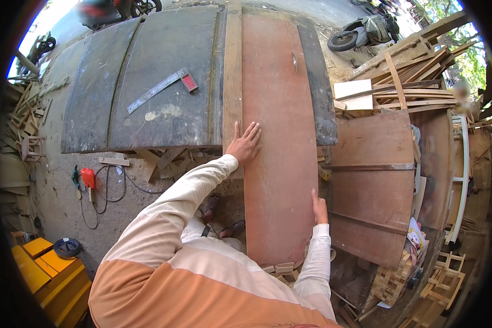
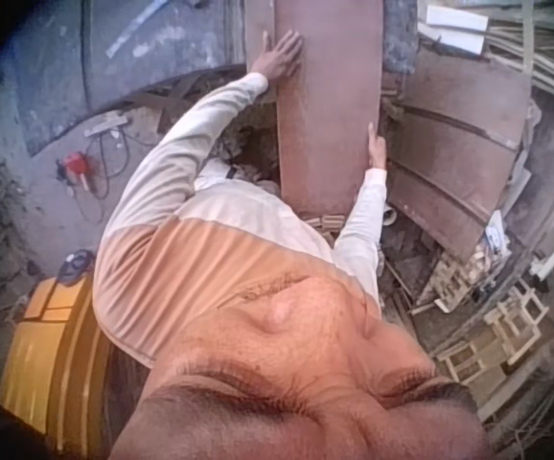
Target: The person uses a square ruler to mark and measure several pieces of wood and plywood on a workbench, then moves and stacks the measured wood pieces.
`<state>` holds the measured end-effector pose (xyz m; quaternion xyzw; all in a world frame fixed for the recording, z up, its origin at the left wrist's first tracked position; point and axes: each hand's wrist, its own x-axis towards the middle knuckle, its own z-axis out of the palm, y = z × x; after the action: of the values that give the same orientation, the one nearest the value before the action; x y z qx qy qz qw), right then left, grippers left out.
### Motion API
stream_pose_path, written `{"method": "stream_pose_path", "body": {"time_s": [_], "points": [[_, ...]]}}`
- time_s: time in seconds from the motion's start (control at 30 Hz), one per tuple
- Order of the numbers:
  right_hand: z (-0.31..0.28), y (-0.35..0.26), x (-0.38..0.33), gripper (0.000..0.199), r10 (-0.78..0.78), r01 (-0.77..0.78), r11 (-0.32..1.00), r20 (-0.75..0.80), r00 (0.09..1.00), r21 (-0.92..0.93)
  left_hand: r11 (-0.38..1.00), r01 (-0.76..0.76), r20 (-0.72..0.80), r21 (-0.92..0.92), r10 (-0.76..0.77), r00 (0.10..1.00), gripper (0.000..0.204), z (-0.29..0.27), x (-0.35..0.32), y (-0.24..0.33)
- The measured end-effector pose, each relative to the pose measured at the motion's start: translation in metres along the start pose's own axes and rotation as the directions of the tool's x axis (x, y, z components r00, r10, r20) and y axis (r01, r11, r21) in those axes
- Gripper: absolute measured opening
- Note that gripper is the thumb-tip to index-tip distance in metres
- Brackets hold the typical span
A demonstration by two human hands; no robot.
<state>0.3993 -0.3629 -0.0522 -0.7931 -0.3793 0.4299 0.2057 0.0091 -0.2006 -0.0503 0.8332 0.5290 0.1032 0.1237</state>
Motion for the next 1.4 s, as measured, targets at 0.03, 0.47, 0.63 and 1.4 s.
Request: {"method": "stream_pose_path", "body": {"time_s": [0.03,0.47,0.63,1.4], "points": [[0.002,0.0,0.005,0.08,-0.011,0.011,1.0,-0.01,1.0,0.014,1.0,0.001,0.005,-0.004,-0.001,1.0,0.061,-0.001,0.0,0.001],[0.018,-0.068,0.062,0.083,-0.004,0.004,0.996,-0.009,1.0,-0.091,0.999,-0.002,-0.024,-0.037,0.001,1.0,0.06,0.003,0.001,-0.005],[0.031,-0.06,0.1,0.081,-0.083,0.085,0.996,-0.079,0.993,0.013,1.0,-0.015,-0.028,-0.02,0.014,1.0,0.061,0.001,0.004,-0.004],[0.01,-0.071,0.094,0.067,-0.417,0.357,0.88,-0.152,0.896,-0.314,1.0,0.005,-0.064,-0.03,-0.007,0.998,0.054,-0.004,0.002,-0.001]]}}
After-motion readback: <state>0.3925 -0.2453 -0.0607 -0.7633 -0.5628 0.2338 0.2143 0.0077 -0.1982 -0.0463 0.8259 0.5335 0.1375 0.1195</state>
